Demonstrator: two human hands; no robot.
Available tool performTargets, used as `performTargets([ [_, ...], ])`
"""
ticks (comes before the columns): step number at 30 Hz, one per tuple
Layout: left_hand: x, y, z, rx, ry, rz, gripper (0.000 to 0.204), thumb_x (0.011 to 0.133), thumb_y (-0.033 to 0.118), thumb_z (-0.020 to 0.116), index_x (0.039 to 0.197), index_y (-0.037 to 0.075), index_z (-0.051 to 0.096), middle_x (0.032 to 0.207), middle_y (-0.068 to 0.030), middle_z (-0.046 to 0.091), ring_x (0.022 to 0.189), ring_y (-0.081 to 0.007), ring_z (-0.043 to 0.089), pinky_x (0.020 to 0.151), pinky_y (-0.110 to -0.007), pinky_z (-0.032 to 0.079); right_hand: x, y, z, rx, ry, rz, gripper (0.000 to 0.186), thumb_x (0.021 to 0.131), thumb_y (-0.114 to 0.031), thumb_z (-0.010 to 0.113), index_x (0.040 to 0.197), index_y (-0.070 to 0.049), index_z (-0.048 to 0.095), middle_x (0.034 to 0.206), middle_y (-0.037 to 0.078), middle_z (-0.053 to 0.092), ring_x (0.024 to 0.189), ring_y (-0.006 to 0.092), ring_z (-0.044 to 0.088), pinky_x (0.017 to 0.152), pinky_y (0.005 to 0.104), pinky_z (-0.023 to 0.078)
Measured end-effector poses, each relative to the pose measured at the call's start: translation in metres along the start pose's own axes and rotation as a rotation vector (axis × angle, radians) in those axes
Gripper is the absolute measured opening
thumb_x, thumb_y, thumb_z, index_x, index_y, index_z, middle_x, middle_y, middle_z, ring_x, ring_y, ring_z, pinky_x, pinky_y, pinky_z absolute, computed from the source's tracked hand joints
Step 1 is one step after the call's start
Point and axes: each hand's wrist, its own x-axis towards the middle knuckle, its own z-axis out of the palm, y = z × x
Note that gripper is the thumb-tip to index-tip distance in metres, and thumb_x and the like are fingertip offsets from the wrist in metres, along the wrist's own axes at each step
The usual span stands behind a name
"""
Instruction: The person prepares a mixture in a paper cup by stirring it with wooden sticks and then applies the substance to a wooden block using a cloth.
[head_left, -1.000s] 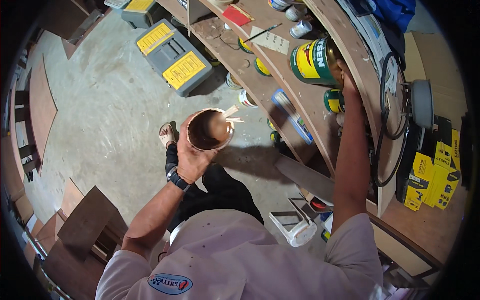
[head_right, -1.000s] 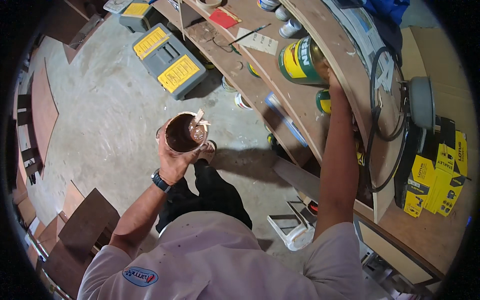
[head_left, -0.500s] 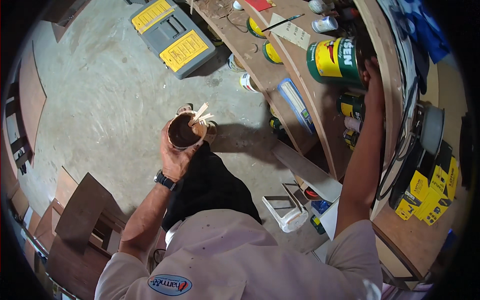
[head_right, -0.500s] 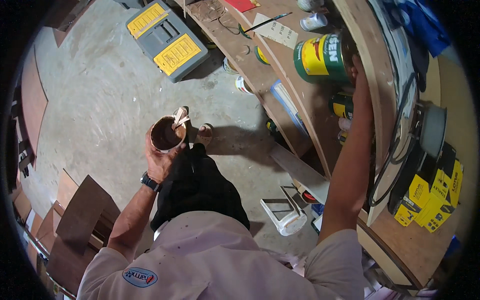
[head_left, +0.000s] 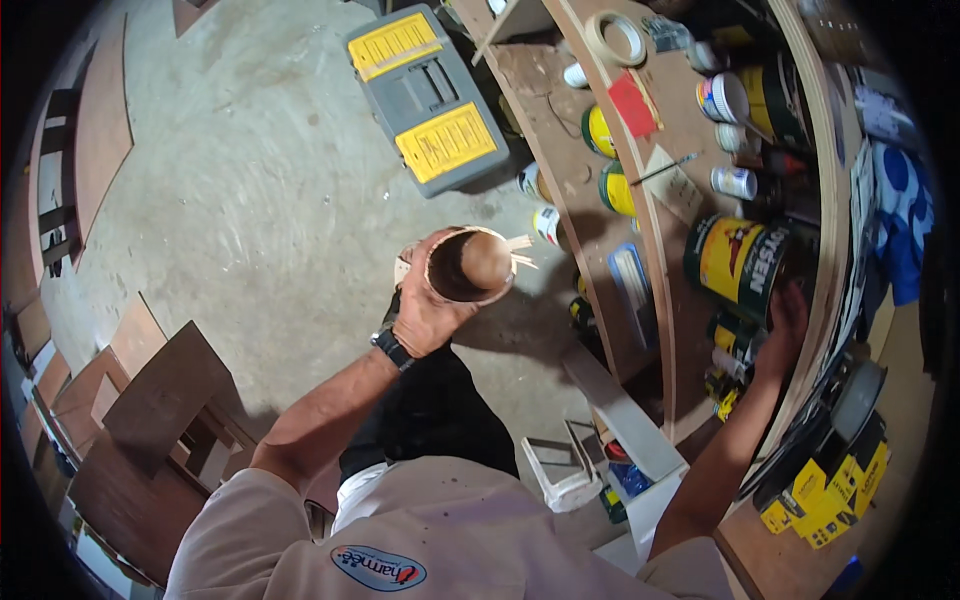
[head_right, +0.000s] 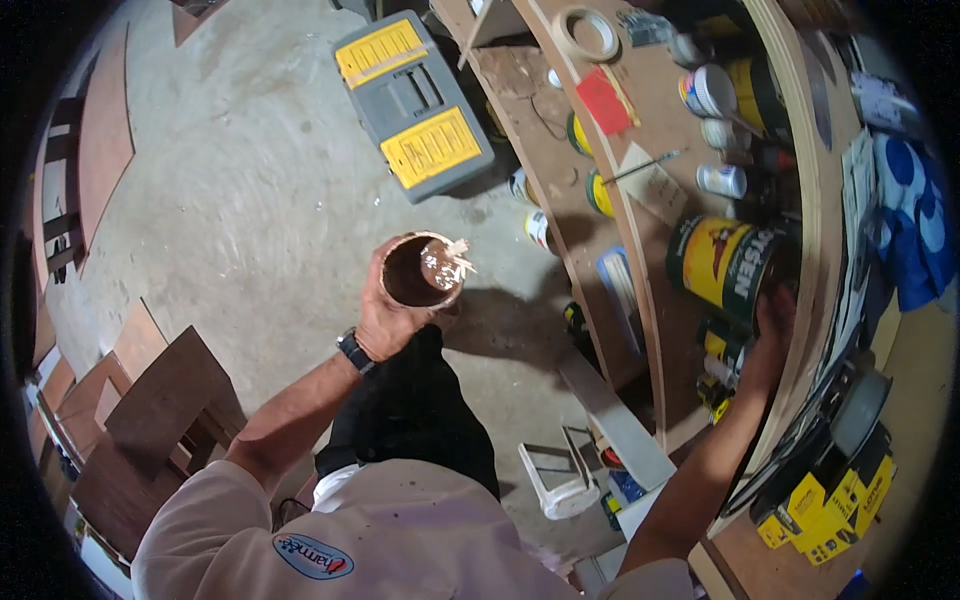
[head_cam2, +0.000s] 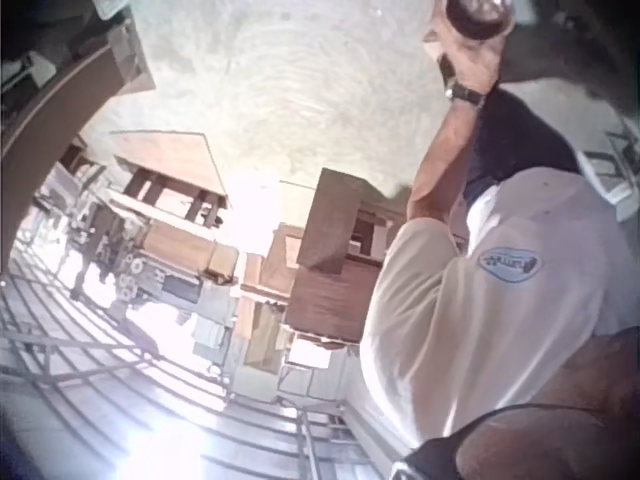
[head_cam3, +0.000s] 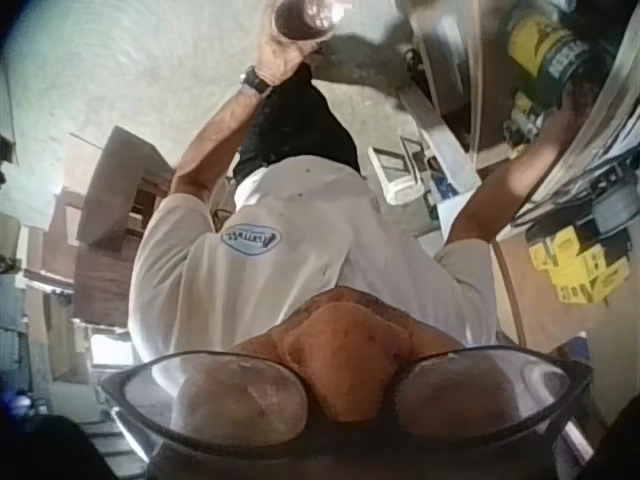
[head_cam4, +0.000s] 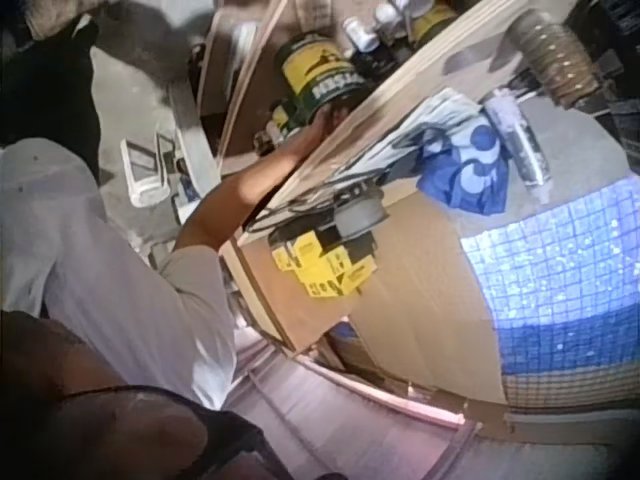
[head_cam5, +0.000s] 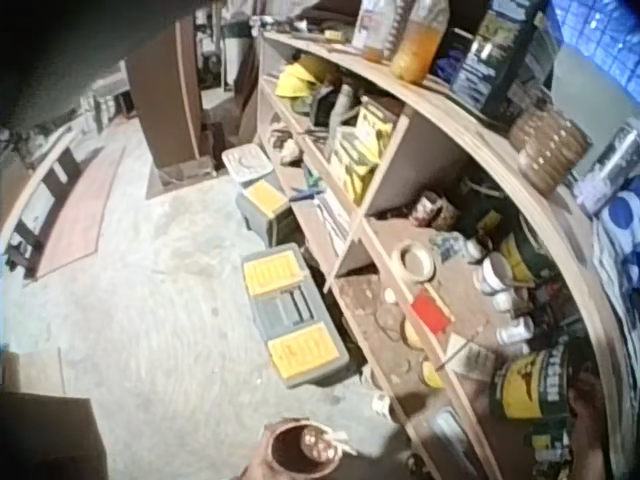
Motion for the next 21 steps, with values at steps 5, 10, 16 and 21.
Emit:
performTargets([
  [5, 0.018, 0.029, 0.004, 0.085, -0.027, 0.027, 0.095, 0.066, 0.003, 0.098, 0.144, 0.004, 0.043, 0.141, -0.0142, 0.059, 0.130, -0.0237, 0.060, 0.113, -0.041, 0.049, -0.004, -0.009, 0.004, -0.002, -0.048, 0.041, 0.049, 0.101, -0.013, 0.066, 0.146, 0.003, 0.052, 0.144, 0.017, 0.058, 0.134, 0.0257, 0.054, 0.115, 0.0399, 0.040],
  [10, 0.032, 0.044, 0.013, -0.125, -0.038, 0.097, 0.096, 0.064, 0.001, 0.098, 0.143, 0.005, 0.044, 0.146, -0.0182, 0.055, 0.137, -0.0290, 0.055, 0.115, -0.045, 0.047, 0.007, 0.012, -0.005, 0.082, -0.046, 0.053, 0.048, 0.099, -0.007, 0.067, 0.144, 0.002, 0.054, 0.142, 0.016, 0.060, 0.131, 0.0249, 0.056, 0.113, 0.0397, 0.042],
  [16, 0.044, 0.062, 0.011, -0.171, -0.068, 0.194, 0.096, 0.064, 0.004, 0.099, 0.143, 0.006, 0.044, 0.144, -0.0181, 0.054, 0.139, -0.0317, 0.053, 0.120, -0.051, 0.041, 0.009, 0.019, -0.007, 0.083, -0.069, 0.012, 0.047, 0.098, -0.011, 0.072, 0.141, 0.001, 0.057, 0.139, 0.016, 0.061, 0.127, 0.0257, 0.059, 0.113, 0.0399, 0.042],
  [21, 0.047, 0.069, 0.008, -0.160, -0.056, 0.237, 0.094, 0.065, 0.005, 0.099, 0.142, 0.006, 0.044, 0.142, -0.0171, 0.055, 0.139, -0.0323, 0.052, 0.124, -0.056, 0.035, 0.004, 0.013, -0.005, 0.053, -0.084, -0.019, 0.045, 0.100, -0.012, 0.069, 0.142, 0.000, 0.057, 0.139, 0.015, 0.063, 0.127, 0.0237, 0.059, 0.113, 0.0388, 0.042],
])
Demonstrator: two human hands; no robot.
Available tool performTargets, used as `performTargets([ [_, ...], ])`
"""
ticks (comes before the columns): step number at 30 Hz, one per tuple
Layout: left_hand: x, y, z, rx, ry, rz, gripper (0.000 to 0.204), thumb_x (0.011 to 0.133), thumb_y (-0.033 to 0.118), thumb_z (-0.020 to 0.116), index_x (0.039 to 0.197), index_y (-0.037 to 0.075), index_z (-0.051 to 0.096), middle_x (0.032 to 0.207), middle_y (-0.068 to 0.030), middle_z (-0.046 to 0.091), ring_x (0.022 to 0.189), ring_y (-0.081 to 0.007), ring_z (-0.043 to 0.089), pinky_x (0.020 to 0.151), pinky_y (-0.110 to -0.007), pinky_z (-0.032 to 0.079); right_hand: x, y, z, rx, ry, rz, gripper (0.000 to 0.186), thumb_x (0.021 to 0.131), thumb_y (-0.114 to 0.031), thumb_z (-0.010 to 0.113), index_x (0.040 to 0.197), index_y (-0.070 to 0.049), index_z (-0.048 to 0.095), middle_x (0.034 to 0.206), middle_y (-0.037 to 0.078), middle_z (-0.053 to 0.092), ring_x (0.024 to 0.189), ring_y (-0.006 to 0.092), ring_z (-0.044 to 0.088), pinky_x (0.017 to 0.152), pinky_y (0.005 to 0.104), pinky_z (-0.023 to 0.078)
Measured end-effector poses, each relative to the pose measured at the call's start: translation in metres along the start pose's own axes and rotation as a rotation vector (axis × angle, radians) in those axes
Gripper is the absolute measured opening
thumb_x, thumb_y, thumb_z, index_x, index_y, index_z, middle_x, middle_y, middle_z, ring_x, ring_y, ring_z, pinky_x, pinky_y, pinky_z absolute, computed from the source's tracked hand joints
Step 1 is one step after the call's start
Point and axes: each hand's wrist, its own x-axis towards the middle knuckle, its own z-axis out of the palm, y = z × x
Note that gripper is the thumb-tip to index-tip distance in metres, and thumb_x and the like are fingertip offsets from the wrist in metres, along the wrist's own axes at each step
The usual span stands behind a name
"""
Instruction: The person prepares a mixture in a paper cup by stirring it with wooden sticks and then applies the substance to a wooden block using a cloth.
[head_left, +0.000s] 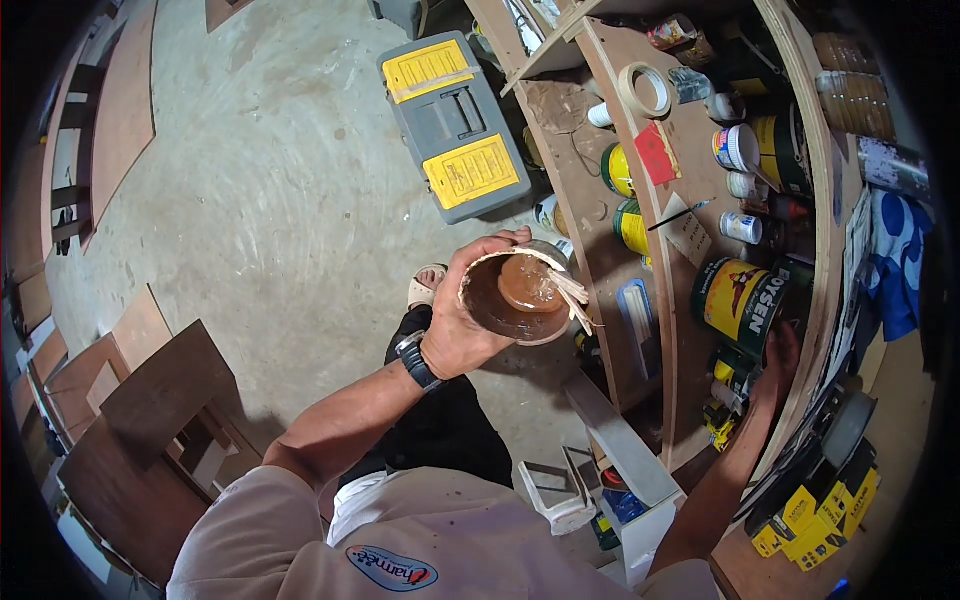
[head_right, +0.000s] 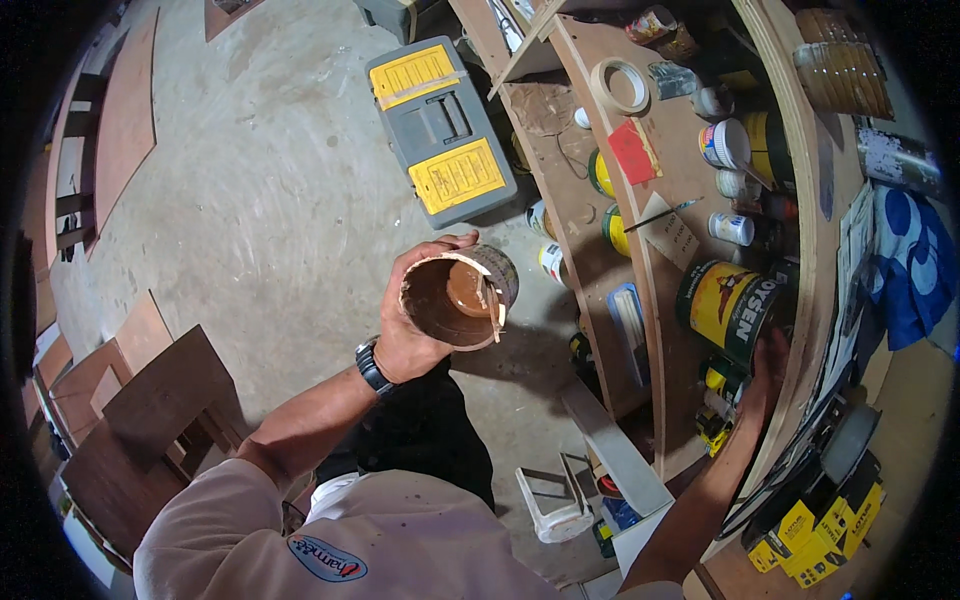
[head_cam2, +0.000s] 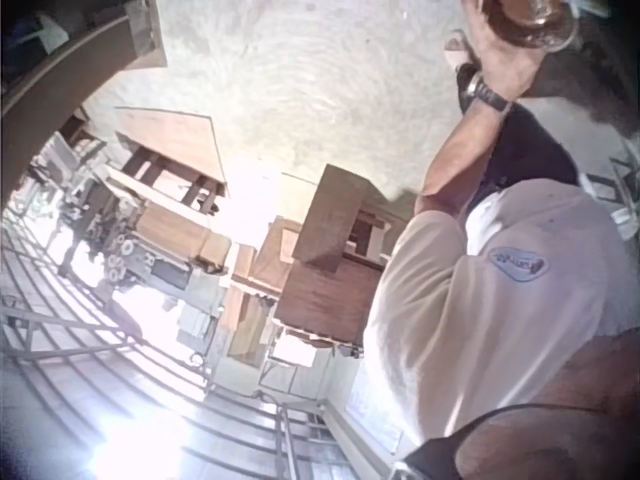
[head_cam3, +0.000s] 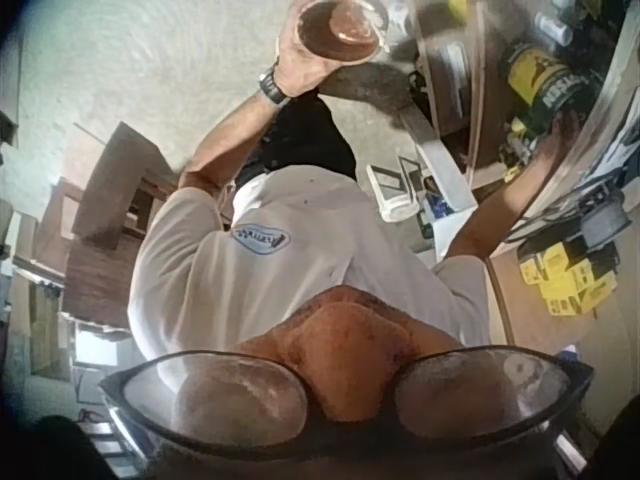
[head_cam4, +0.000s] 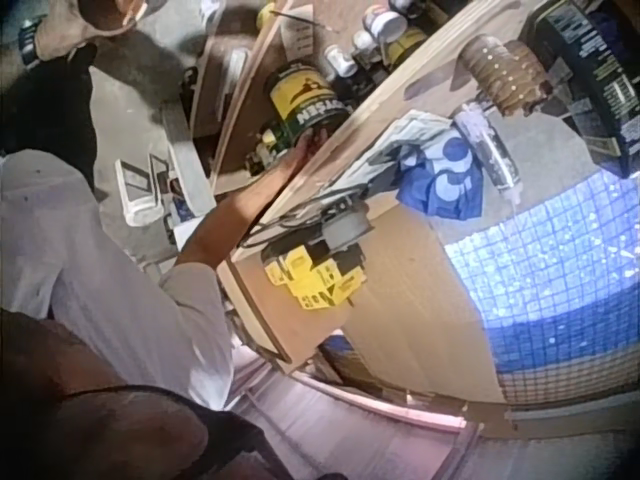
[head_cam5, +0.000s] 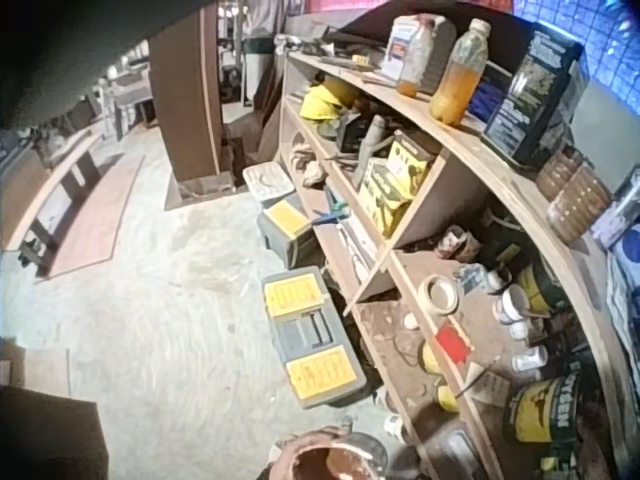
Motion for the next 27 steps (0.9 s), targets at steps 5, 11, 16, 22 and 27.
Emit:
performTargets([
  [5, -0.004, 0.007, -0.002, 0.058, -0.019, 0.031, 0.095, 0.065, 0.008, 0.100, 0.141, 0.007, 0.044, 0.142, -0.0175, 0.054, 0.141, -0.0335, 0.051, 0.123, -0.056, 0.035, -0.006, -0.014, 0.008, -0.092, -0.003, 0.000, 0.042, 0.103, -0.014, 0.064, 0.142, 0.000, 0.057, 0.142, 0.014, 0.061, 0.130, 0.0227, 0.057, 0.114, 0.0376, 0.040],
  [11, -0.014, 0.008, 0.002, 0.098, -0.045, 0.040, 0.094, 0.066, 0.005, 0.099, 0.141, 0.006, 0.043, 0.148, -0.0191, 0.051, 0.142, -0.0317, 0.049, 0.119, -0.048, 0.041, -0.011, -0.016, 0.010, -0.174, -0.043, -0.043, 0.043, 0.107, -0.018, 0.059, 0.146, 0.001, 0.054, 0.146, 0.014, 0.058, 0.132, 0.0222, 0.055, 0.115, 0.0372, 0.039],
  [16, -0.028, 0.007, 0.013, 0.107, -0.046, 0.057, 0.092, 0.067, 0.002, 0.097, 0.141, 0.005, 0.043, 0.149, -0.0190, 0.051, 0.139, -0.0296, 0.052, 0.117, -0.044, 0.044, -0.006, -0.014, 0.005, -0.271, -0.062, -0.064, 0.045, 0.107, -0.020, 0.061, 0.146, 0.001, 0.053, 0.145, 0.015, 0.059, 0.134, 0.0227, 0.054, 0.117, 0.0371, 0.038],
  [22, -0.061, -0.001, 0.035, 0.336, 0.065, -0.069, 0.091, 0.068, -0.003, 0.092, 0.144, 0.002, 0.041, 0.141, -0.0154, 0.058, 0.133, -0.0240, 0.057, 0.115, -0.039, 0.046, -0.011, 0.003, 0.005, -0.119, 0.006, -0.174, 0.055, 0.106, -0.020, 0.062, 0.153, 0.003, 0.046, 0.153, 0.018, 0.052, 0.139, 0.0262, 0.052, 0.120, 0.0380, 0.035],
  [27, -0.104, -0.038, 0.037, 0.397, 0.165, -0.233, 0.089, 0.072, -0.001, 0.091, 0.146, 0.001, 0.042, 0.141, -0.0137, 0.060, 0.128, -0.0234, 0.061, 0.111, -0.039, 0.050, -0.030, -0.010, -0.008, 0.229, -0.058, -0.087, 0.050, 0.104, -0.013, 0.064, 0.149, 0.003, 0.050, 0.150, 0.017, 0.054, 0.141, 0.0248, 0.050, 0.121, 0.0374, 0.035],
])
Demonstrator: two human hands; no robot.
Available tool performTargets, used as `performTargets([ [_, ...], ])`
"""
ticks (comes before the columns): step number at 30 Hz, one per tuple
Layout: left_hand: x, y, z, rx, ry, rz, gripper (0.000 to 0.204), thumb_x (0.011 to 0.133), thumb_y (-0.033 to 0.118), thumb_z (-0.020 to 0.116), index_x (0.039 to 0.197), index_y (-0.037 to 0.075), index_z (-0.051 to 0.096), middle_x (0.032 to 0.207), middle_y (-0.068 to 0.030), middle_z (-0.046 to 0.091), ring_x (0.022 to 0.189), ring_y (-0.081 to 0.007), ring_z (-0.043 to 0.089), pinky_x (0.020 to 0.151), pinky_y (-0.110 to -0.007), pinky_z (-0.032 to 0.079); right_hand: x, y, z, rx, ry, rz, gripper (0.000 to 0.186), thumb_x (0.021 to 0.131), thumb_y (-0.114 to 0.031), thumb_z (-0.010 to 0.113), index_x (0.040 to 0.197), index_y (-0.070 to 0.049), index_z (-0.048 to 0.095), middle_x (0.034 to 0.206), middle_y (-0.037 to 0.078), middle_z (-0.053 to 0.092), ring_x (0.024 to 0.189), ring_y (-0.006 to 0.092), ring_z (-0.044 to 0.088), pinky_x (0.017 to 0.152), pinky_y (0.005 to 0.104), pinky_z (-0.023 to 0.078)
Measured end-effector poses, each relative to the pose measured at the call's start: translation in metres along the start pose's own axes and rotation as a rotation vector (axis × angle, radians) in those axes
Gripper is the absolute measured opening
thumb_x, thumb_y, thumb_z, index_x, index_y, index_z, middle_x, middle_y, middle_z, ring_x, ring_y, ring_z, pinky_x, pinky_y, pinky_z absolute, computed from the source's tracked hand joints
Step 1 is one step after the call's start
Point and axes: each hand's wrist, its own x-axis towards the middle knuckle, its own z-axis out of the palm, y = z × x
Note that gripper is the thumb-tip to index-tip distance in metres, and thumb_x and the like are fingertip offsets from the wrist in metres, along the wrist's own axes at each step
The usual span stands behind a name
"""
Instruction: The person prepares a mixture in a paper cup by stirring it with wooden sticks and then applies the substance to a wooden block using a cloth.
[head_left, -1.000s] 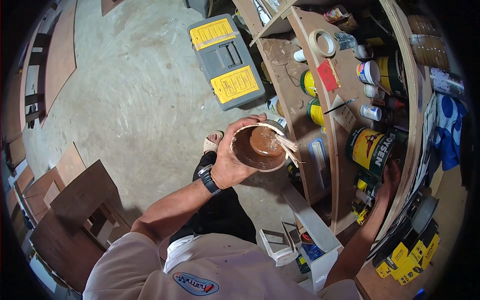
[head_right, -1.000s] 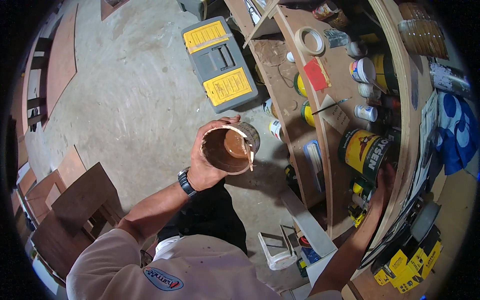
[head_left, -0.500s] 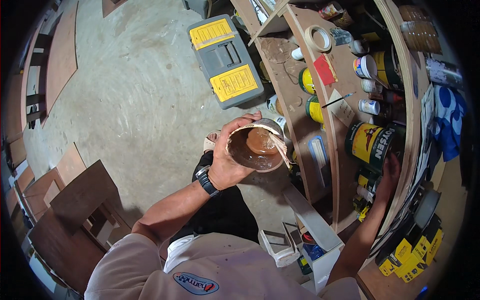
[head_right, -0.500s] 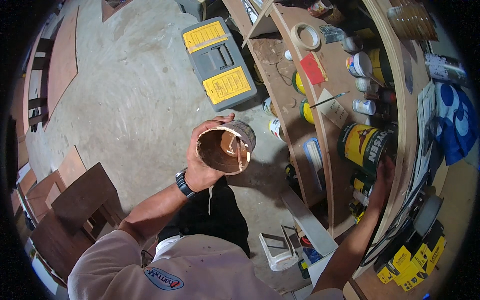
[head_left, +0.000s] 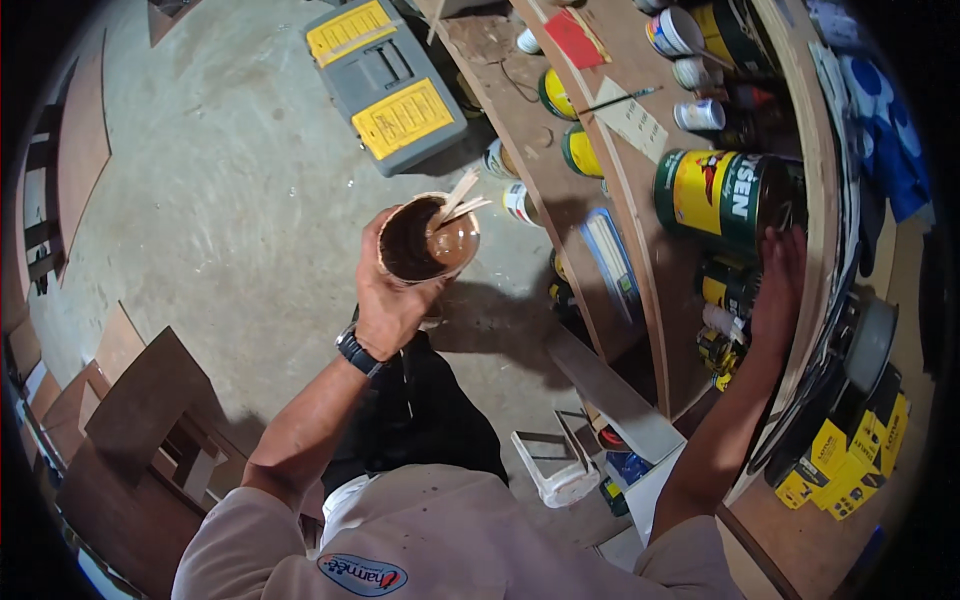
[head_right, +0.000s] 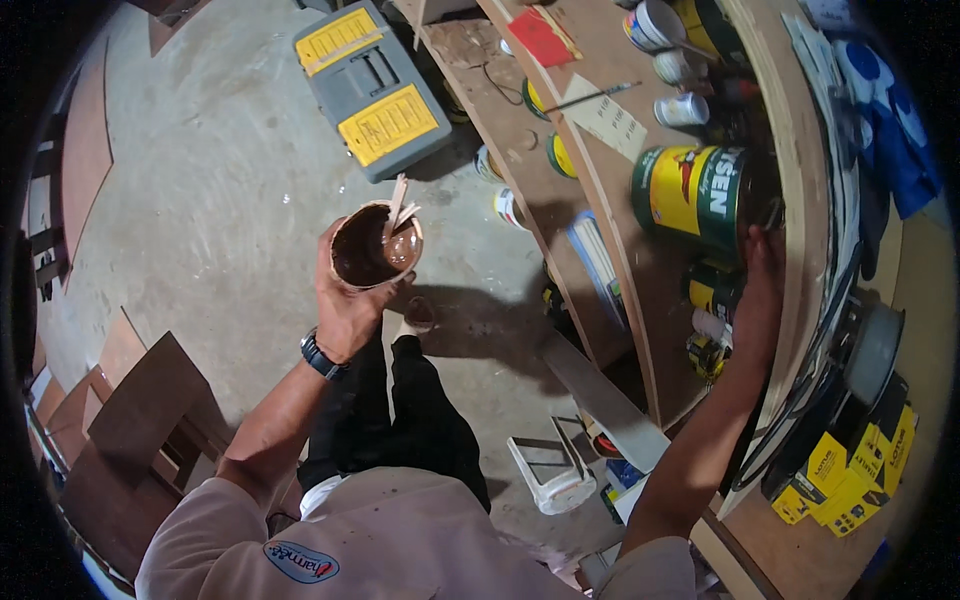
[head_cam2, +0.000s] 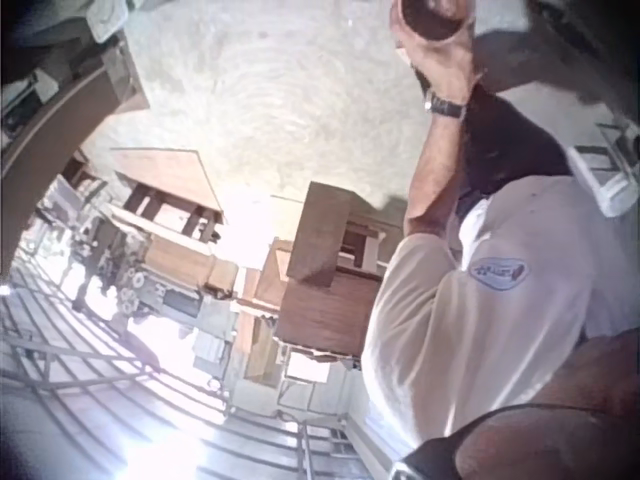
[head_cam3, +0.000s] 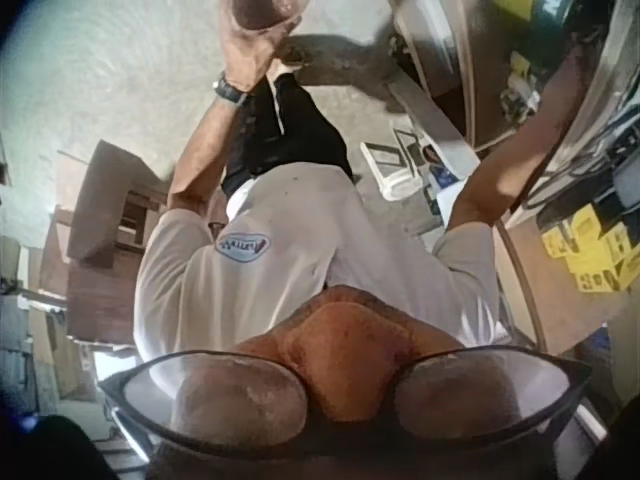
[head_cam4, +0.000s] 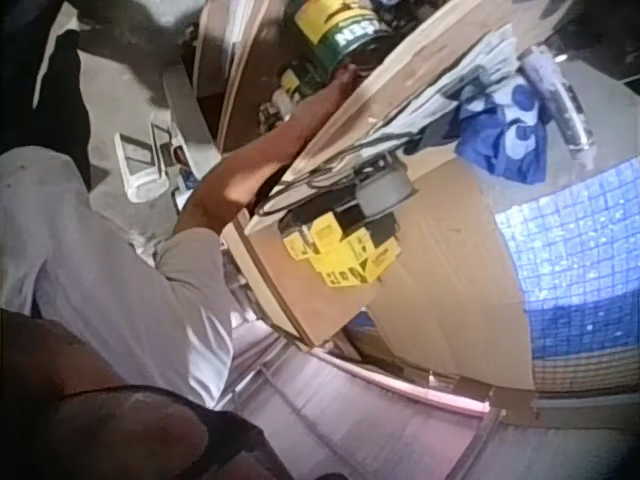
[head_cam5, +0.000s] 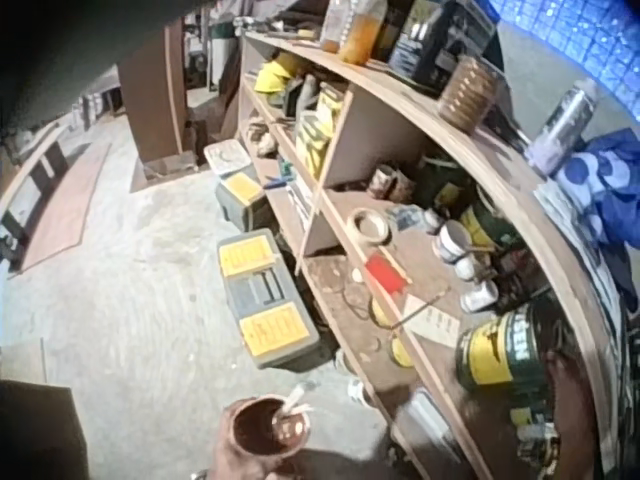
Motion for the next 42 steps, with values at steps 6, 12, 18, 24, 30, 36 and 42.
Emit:
performTargets([
  [6, -0.031, -0.057, 0.013, 0.043, -0.022, -0.032, 0.090, 0.072, -0.001, 0.093, 0.146, 0.002, 0.041, 0.138, -0.0126, 0.060, 0.125, -0.0221, 0.062, 0.109, -0.037, 0.052, -0.056, 0.001, 0.000, -0.238, 0.072, -0.233, 0.037, 0.104, -0.001, 0.058, 0.141, 0.006, 0.057, 0.148, 0.018, 0.057, 0.137, 0.0237, 0.055, 0.118, 0.0359, 0.042],
  [12, -0.053, -0.057, 0.024, -0.088, -0.032, -0.110, 0.080, 0.078, -0.004, 0.086, 0.146, 0.001, 0.043, 0.141, -0.0126, 0.059, 0.128, -0.0226, 0.060, 0.111, -0.037, 0.050, -0.031, -0.007, 0.007, -0.434, 0.106, -0.179, 0.037, 0.103, -0.010, 0.065, 0.139, 0.000, 0.060, 0.145, 0.013, 0.060, 0.133, 0.0203, 0.055, 0.114, 0.0334, 0.041],
  [18, -0.041, -0.025, 0.035, 0.173, -0.094, -0.014, 0.086, 0.076, 0.004, 0.090, 0.148, 0.002, 0.042, 0.144, -0.0120, 0.058, 0.130, -0.0229, 0.059, 0.113, -0.037, 0.047, 0.037, 0.012, 0.006, -0.886, 0.116, -0.370, 0.052, 0.100, -0.038, 0.071, 0.134, 0.001, 0.064, 0.130, 0.012, 0.068, 0.120, 0.0232, 0.063, 0.106, 0.0356, 0.045],
  [24, -0.041, -0.009, 0.048, 0.087, -0.098, -0.037, 0.089, 0.073, 0.000, 0.091, 0.147, 0.002, 0.041, 0.140, -0.0124, 0.058, 0.128, -0.0229, 0.060, 0.111, -0.037, 0.049, 0.085, 0.045, -0.019, -0.898, 0.136, -0.474, 0.049, 0.101, -0.037, 0.067, 0.135, -0.001, 0.064, 0.131, 0.014, 0.068, 0.120, 0.0277, 0.063, 0.106, 0.0386, 0.046],
  [30, -0.054, 0.000, 0.051, -0.025, -0.119, -0.113, 0.088, 0.072, -0.005, 0.089, 0.144, 0.003, 0.040, 0.138, -0.0115, 0.058, 0.126, -0.0217, 0.060, 0.109, -0.036, 0.052, 0.085, 0.069, -0.042, -0.853, 0.125, -0.486, 0.047, 0.103, -0.037, 0.063, 0.136, -0.003, 0.063, 0.131, 0.016, 0.067, 0.120, 0.0322, 0.063, 0.106, 0.0417, 0.047],
  [36, -0.066, 0.009, 0.043, 0.068, -0.148, -0.055, 0.084, 0.072, -0.002, 0.091, 0.144, 0.003, 0.046, 0.138, -0.0103, 0.060, 0.126, -0.0217, 0.061, 0.109, -0.036, 0.051, 0.074, 0.102, -0.038, -0.825, 0.126, -0.514, 0.046, 0.104, -0.036, 0.059, 0.137, -0.004, 0.062, 0.132, 0.018, 0.067, 0.121, 0.0366, 0.063, 0.106, 0.0447, 0.048],
  [42, -0.070, 0.008, 0.031, 0.052, -0.154, -0.047, 0.085, 0.072, -0.003, 0.090, 0.144, 0.003, 0.045, 0.140, -0.0107, 0.059, 0.128, -0.0224, 0.060, 0.112, -0.037, 0.049, 0.087, 0.125, -0.054, -0.775, 0.131, -0.531, 0.044, 0.104, -0.035, 0.058, 0.136, -0.005, 0.063, 0.132, 0.020, 0.068, 0.121, 0.0398, 0.064, 0.107, 0.0472, 0.048],
])
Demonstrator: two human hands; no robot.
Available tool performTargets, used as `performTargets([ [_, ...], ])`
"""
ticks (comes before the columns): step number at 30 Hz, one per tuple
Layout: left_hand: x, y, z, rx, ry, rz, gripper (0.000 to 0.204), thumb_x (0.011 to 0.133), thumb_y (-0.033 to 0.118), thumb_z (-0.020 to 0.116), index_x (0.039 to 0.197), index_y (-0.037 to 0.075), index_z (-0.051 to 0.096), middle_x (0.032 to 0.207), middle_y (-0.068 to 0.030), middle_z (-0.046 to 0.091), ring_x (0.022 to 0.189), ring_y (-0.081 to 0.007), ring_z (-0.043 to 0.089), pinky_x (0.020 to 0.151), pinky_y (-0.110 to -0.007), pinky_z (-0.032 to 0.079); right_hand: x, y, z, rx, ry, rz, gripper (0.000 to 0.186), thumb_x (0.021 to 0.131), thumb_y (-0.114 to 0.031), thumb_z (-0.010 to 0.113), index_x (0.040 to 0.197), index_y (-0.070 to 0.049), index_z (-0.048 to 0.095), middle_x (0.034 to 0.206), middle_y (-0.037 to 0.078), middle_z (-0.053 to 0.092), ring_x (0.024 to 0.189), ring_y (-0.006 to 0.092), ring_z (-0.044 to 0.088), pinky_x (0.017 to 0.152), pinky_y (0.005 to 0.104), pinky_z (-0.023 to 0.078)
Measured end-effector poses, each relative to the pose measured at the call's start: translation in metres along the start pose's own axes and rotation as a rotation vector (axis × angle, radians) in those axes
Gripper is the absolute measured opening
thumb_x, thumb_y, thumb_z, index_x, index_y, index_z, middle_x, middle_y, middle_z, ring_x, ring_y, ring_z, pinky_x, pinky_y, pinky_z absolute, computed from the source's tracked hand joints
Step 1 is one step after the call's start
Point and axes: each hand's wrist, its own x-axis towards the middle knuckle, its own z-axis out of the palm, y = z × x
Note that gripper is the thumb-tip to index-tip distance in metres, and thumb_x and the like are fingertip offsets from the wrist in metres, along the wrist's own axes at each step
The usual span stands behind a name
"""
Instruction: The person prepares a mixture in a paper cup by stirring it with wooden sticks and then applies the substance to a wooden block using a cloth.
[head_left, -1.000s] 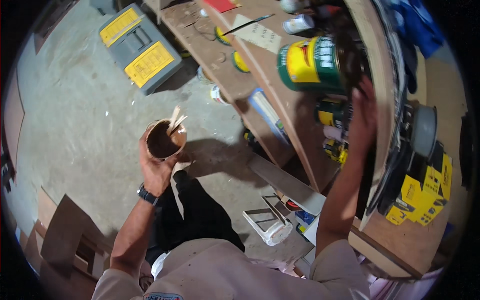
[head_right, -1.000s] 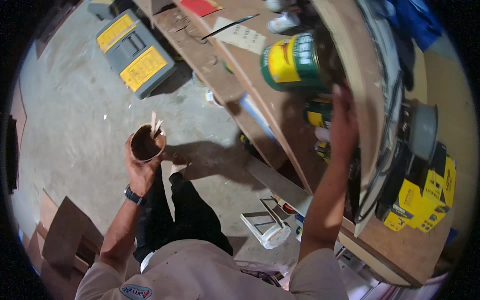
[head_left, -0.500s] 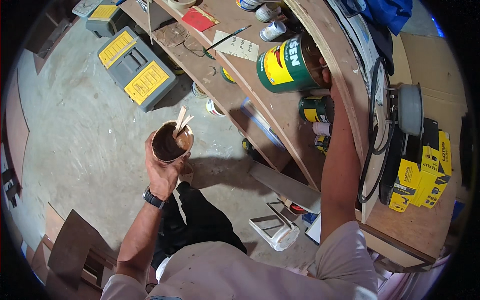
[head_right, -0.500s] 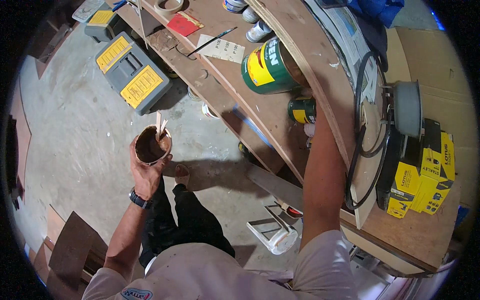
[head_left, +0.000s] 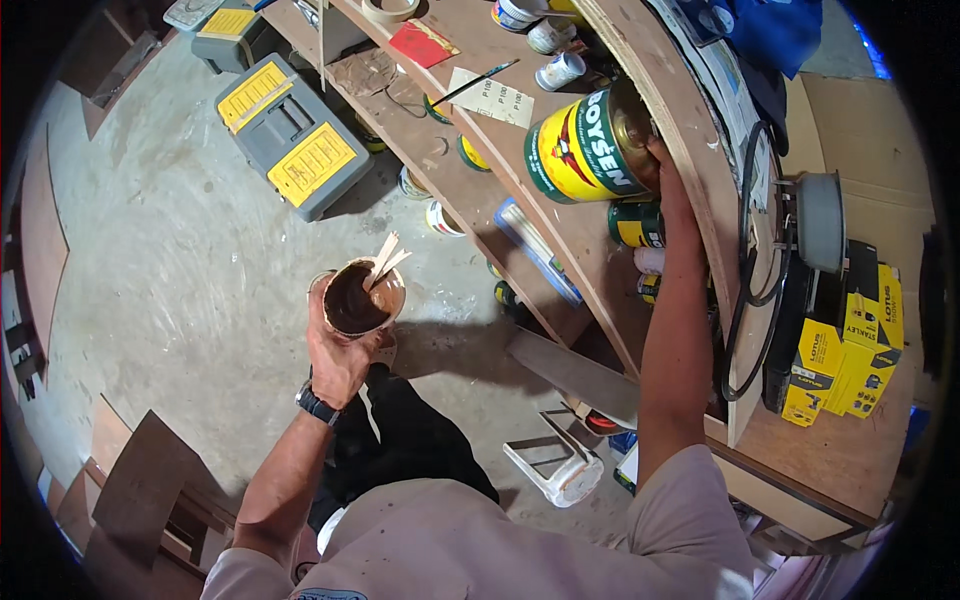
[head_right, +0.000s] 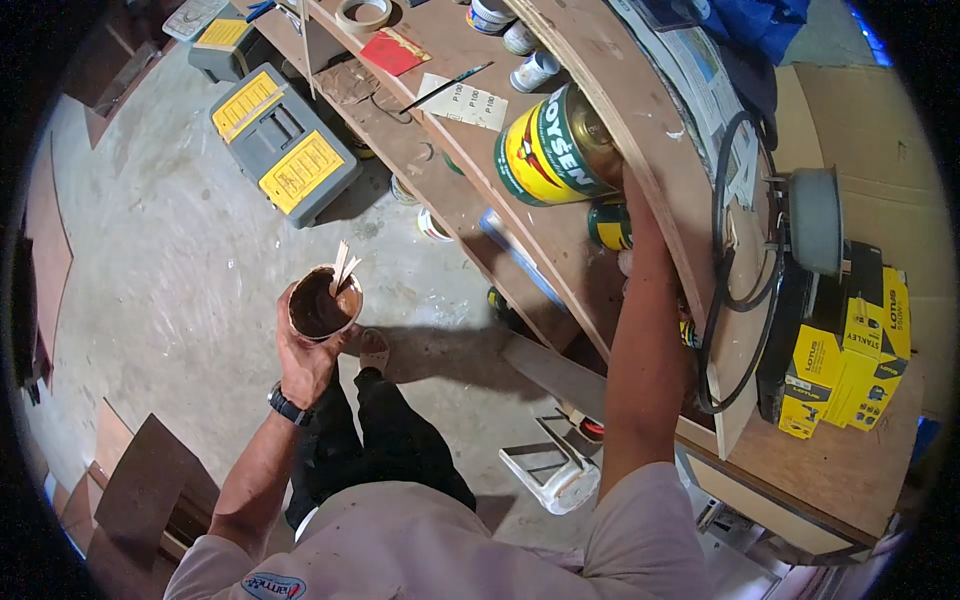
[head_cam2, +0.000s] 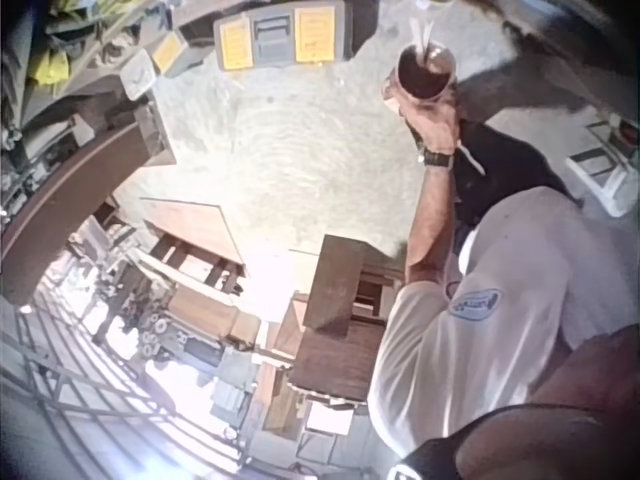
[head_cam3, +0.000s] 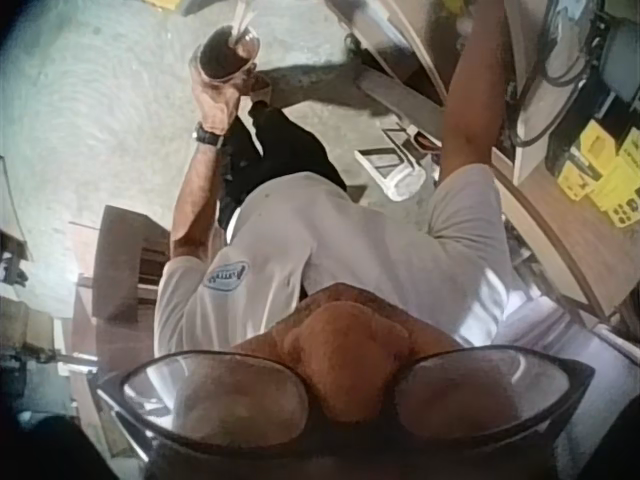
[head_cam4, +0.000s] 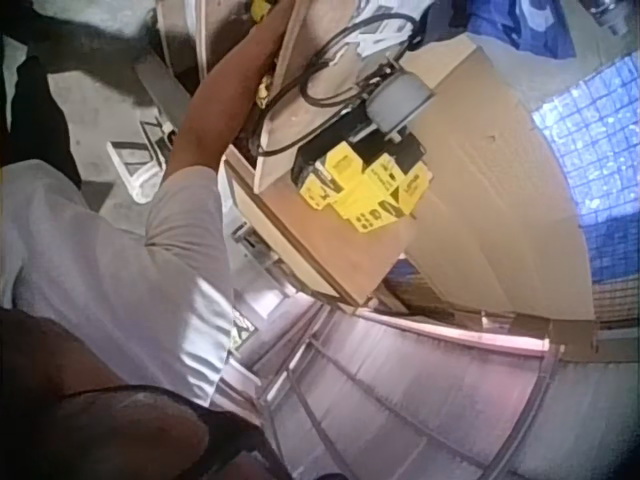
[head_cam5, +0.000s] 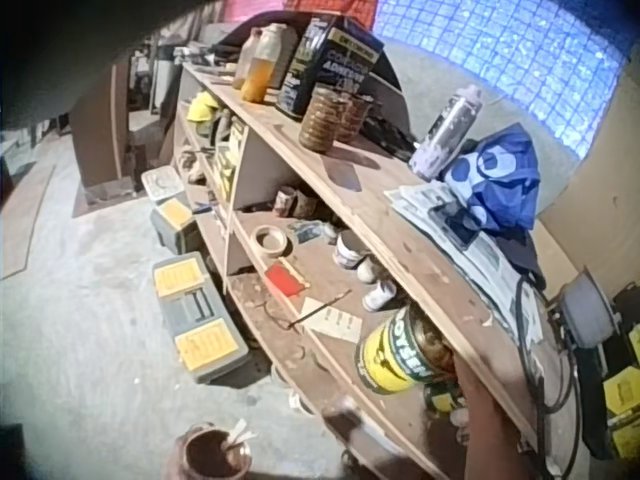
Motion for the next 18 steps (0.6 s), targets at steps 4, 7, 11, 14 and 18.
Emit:
performTargets([
  [4, -0.001, -0.010, -0.011, -0.039, 0.034, -0.025, 0.086, 0.072, -0.004, 0.090, 0.144, 0.002, 0.044, 0.140, -0.0112, 0.059, 0.129, -0.0224, 0.060, 0.113, -0.038, 0.049, 0.011, -0.019, -0.004, 0.170, -0.052, 0.068, 0.042, 0.096, -0.024, 0.067, 0.133, -0.004, 0.066, 0.128, 0.016, 0.069, 0.119, 0.0315, 0.063, 0.106, 0.0425, 0.047],
  [7, 0.000, -0.014, -0.020, 0.097, 0.062, -0.004, 0.084, 0.073, -0.005, 0.088, 0.144, 0.002, 0.043, 0.135, -0.0121, 0.061, 0.124, -0.0224, 0.063, 0.108, -0.037, 0.052, 0.016, -0.056, -0.014, 0.411, -0.069, 0.174, 0.044, 0.092, -0.003, 0.068, 0.136, -0.003, 0.064, 0.131, 0.010, 0.066, 0.119, 0.0185, 0.060, 0.105, 0.0334, 0.048],
  [11, 0.007, -0.034, -0.028, 0.121, 0.090, -0.023, 0.085, 0.073, -0.005, 0.088, 0.144, 0.003, 0.042, 0.135, -0.0123, 0.061, 0.124, -0.0228, 0.062, 0.108, -0.036, 0.053, 0.010, -0.068, -0.031, 0.552, -0.118, 0.173, 0.040, 0.100, -0.005, 0.063, 0.140, -0.005, 0.062, 0.117, 0.005, 0.065, 0.104, 0.0145, 0.059, 0.098, 0.0274, 0.044],
  [14, 0.022, -0.063, -0.029, 0.052, 0.110, -0.042, 0.083, 0.074, -0.002, 0.089, 0.144, 0.002, 0.044, 0.138, -0.0120, 0.061, 0.127, -0.0224, 0.061, 0.109, -0.037, 0.051, 0.005, -0.109, -0.046, 0.261, -0.107, 0.115, 0.042, 0.104, 0.001, 0.056, 0.145, -0.009, 0.062, 0.118, 0.006, 0.069, 0.103, 0.0128, 0.063, 0.096, 0.0279, 0.047],
  [18, 0.052, -0.111, -0.025, 0.043, 0.126, -0.060, 0.081, 0.075, -0.002, 0.088, 0.143, 0.001, 0.044, 0.138, -0.0123, 0.061, 0.127, -0.0221, 0.061, 0.110, -0.037, 0.051, -0.023, -0.164, -0.046, -0.164, 0.033, 0.172, 0.038, 0.104, 0.000, 0.058, 0.141, -0.007, 0.064, 0.142, 0.016, 0.059, 0.117, 0.0217, 0.065, 0.100, 0.0316, 0.051],
])
